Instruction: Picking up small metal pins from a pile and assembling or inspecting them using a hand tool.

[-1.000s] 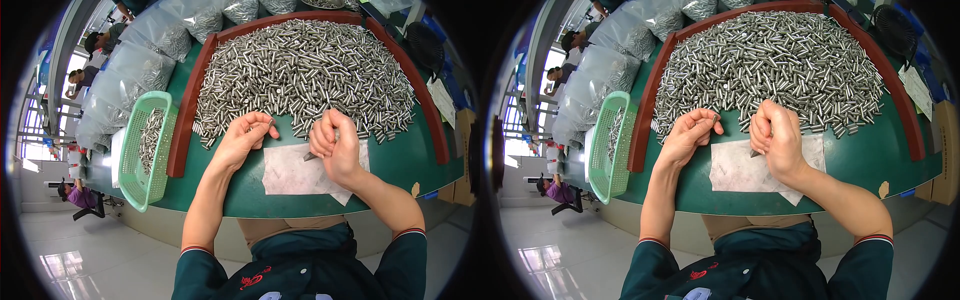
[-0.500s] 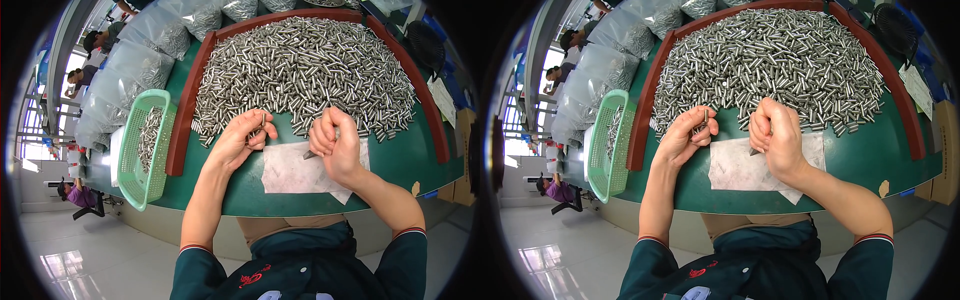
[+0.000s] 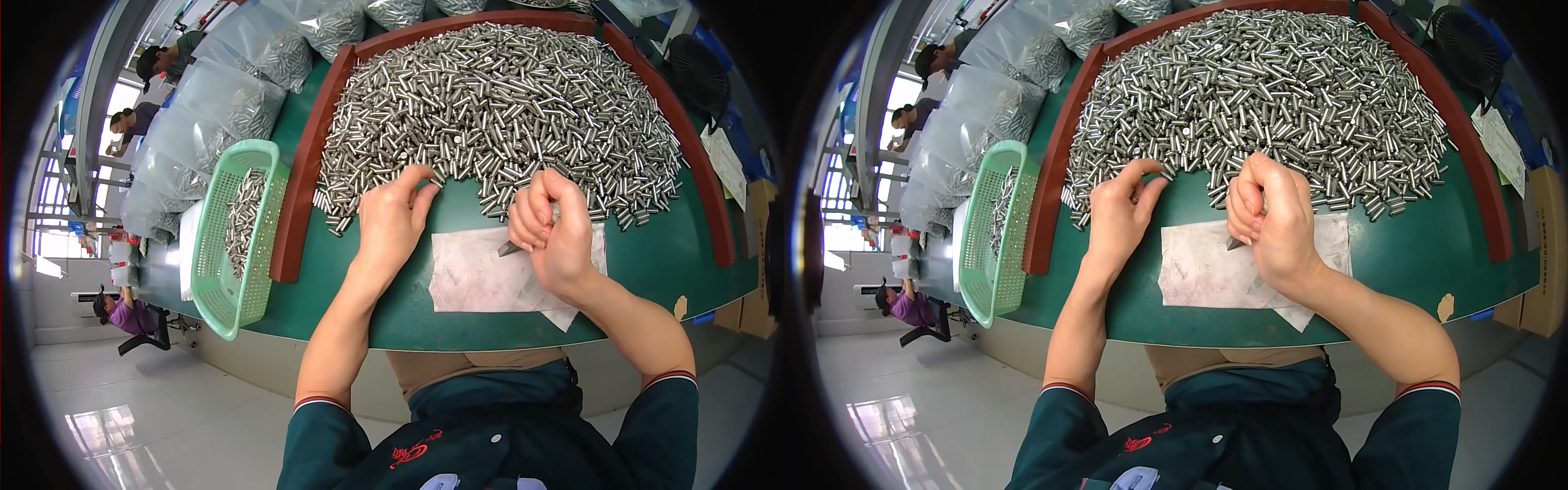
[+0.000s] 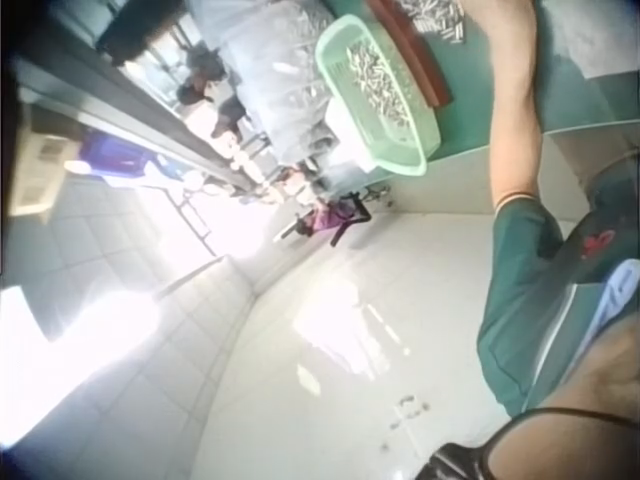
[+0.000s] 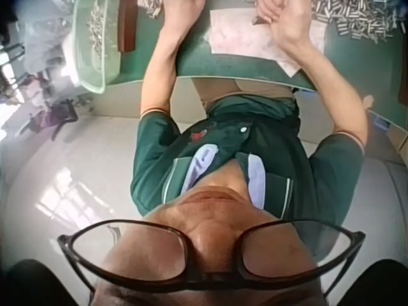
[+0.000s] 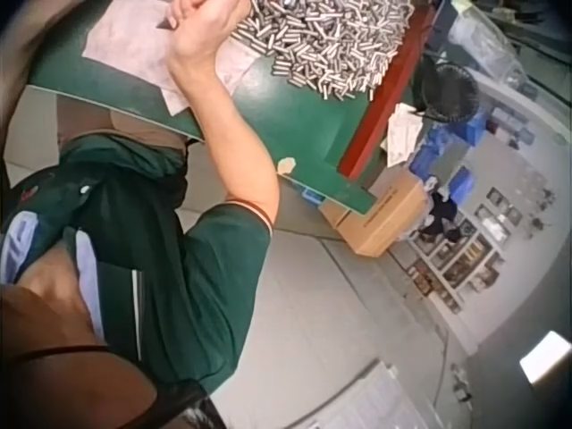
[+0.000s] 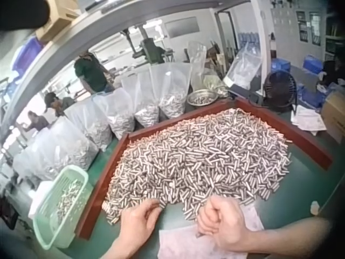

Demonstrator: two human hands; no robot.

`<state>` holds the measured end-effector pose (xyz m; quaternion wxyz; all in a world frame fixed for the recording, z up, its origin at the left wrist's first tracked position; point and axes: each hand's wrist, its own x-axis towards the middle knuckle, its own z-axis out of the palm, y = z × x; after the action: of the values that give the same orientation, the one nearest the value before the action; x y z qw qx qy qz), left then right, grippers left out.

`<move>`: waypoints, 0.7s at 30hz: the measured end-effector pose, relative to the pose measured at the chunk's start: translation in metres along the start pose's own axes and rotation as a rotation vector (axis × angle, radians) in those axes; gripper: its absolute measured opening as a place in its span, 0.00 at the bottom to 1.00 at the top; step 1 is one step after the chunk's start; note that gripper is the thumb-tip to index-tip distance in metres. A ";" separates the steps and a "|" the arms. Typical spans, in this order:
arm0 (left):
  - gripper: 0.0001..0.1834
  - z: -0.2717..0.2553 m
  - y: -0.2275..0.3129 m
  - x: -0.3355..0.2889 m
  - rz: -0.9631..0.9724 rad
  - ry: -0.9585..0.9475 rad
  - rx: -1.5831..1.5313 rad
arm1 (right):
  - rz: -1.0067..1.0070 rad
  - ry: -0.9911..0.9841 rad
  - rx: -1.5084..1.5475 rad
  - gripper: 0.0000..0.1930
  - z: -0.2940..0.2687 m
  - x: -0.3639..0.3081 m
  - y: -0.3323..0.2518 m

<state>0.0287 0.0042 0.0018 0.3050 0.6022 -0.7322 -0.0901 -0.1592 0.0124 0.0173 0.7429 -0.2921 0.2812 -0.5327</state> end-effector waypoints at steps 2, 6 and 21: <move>0.05 0.002 -0.005 0.001 0.040 -0.040 0.018 | 0.002 0.003 0.004 0.18 0.000 0.000 -0.001; 0.05 -0.006 -0.006 0.001 0.019 -0.156 0.024 | 0.004 -0.006 0.013 0.18 0.001 0.000 -0.001; 0.06 -0.013 0.004 0.001 -0.330 -0.372 -0.701 | 0.008 -0.025 0.010 0.19 -0.001 -0.001 -0.001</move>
<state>0.0325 0.0072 0.0146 0.3353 0.5449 -0.5937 -0.4880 -0.1610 0.0131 0.0179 0.7499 -0.2938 0.2703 -0.5276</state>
